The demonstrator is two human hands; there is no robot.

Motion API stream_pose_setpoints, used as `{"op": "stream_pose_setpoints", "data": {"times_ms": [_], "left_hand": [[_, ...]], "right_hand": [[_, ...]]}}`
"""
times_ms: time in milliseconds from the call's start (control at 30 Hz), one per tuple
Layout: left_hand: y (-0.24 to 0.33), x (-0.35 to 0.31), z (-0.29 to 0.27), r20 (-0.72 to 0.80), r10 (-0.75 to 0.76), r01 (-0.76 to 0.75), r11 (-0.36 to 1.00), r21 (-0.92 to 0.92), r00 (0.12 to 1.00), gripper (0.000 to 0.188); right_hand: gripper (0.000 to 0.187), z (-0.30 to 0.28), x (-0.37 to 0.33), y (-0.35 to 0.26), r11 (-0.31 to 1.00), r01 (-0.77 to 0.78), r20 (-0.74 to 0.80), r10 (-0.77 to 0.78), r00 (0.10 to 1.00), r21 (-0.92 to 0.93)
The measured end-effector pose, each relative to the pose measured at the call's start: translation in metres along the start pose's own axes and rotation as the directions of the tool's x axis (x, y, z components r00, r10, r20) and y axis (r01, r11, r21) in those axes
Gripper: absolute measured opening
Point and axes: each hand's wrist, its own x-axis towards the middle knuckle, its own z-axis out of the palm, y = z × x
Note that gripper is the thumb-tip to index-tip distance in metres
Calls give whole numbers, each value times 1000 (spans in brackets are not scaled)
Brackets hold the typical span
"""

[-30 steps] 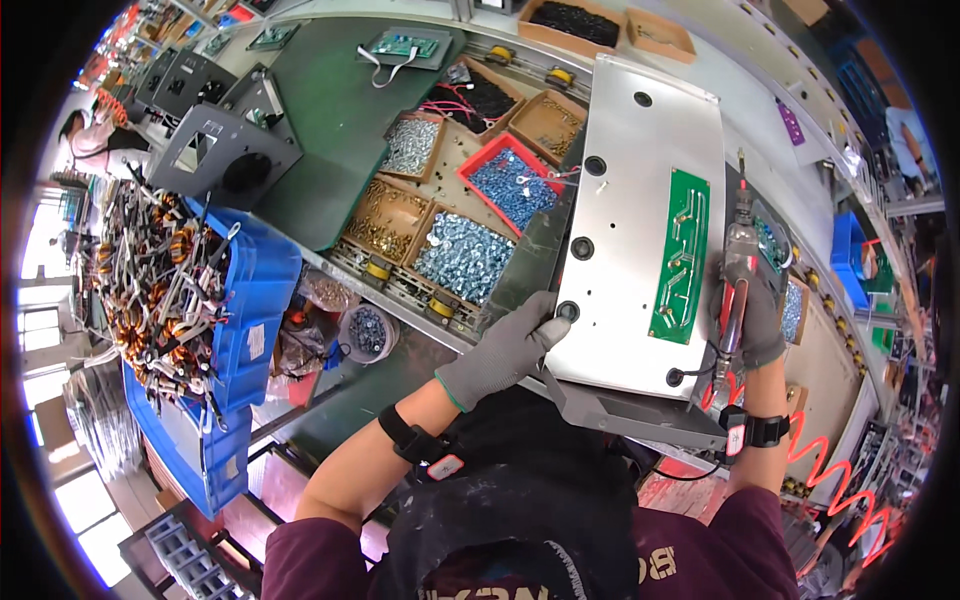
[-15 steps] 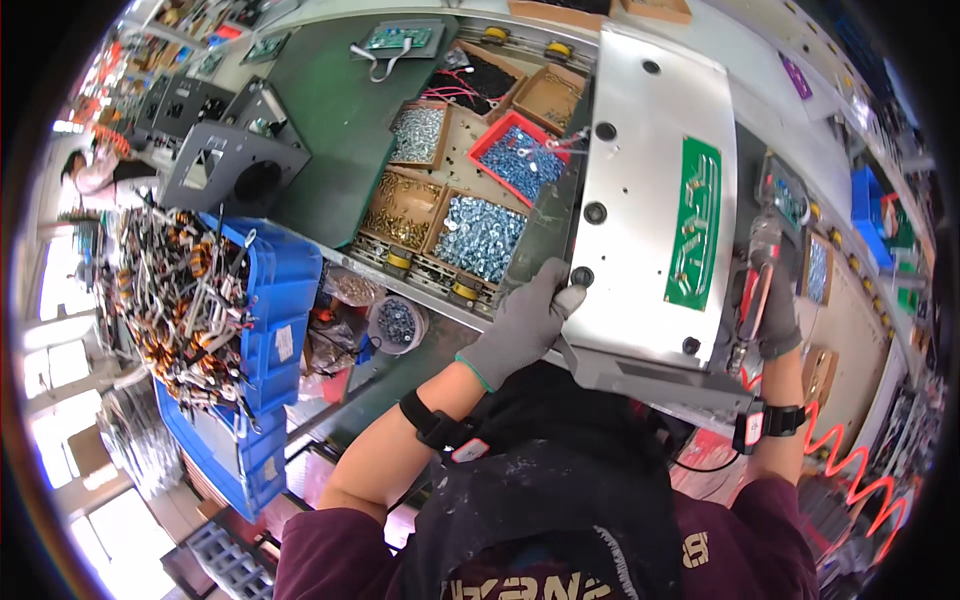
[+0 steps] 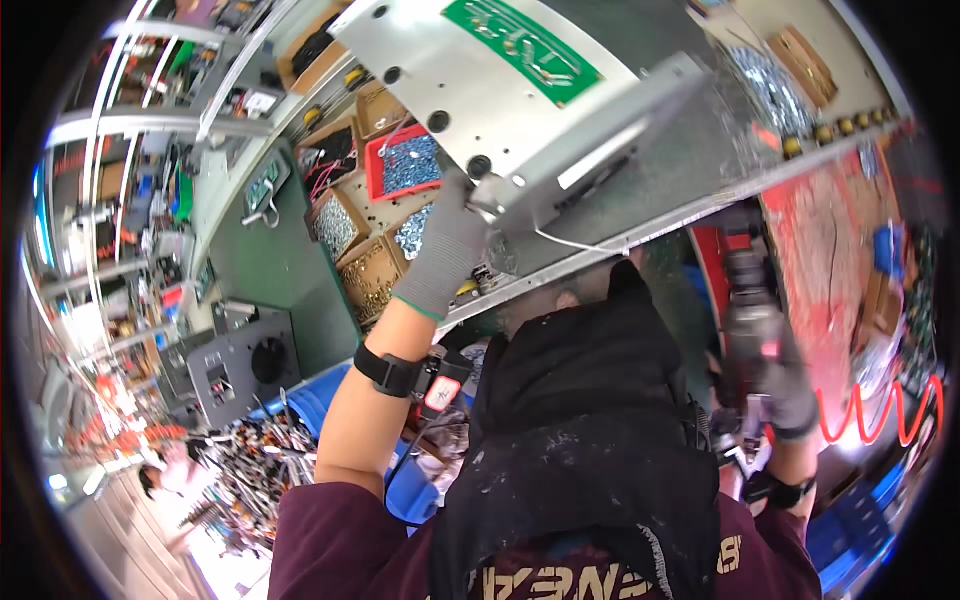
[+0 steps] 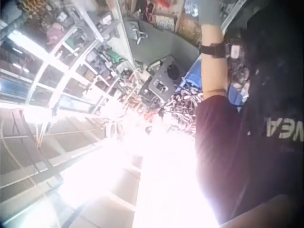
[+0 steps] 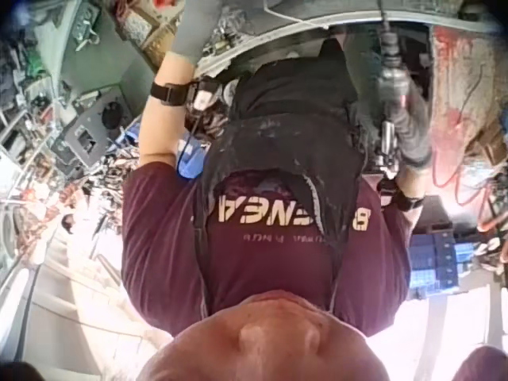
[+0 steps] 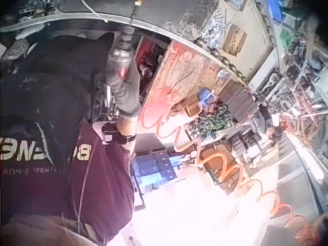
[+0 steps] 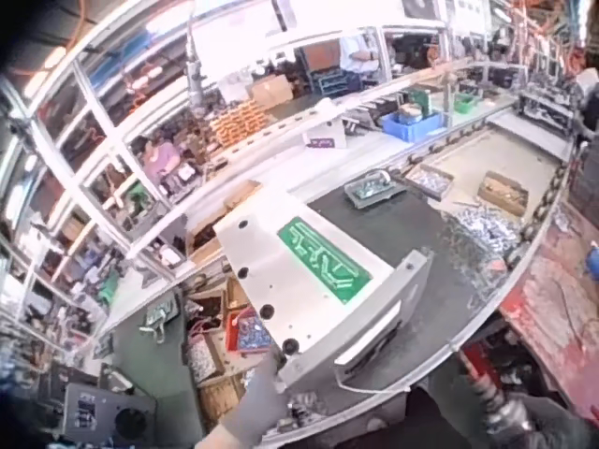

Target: Assembling an electronic inverter unit by installing circuit boards, wiring, and housing components using a pneumatic screwdriver.

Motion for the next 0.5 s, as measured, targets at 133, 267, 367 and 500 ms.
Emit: {"op": "stream_pose_setpoints", "data": {"times_ms": [133,267,367,500], "left_hand": [[2,5,4,14,53,-48,974,-222,999,24],[2,11,15,8,39,-32,901,-434,999,24],[0,16,19,6,56,-47,877,-478,998,23],[-8,21,14,-11,128,-126,961,-247,992,21]], "right_hand": [[63,42,25,46,994,-56,266,80,961,-97],[68,65,46,65,972,133,229,-88,969,-192],[68,71,51,63,970,101,226,-50,973,-221],[68,77,56,49,950,86,218,-20,976,-300]]}}
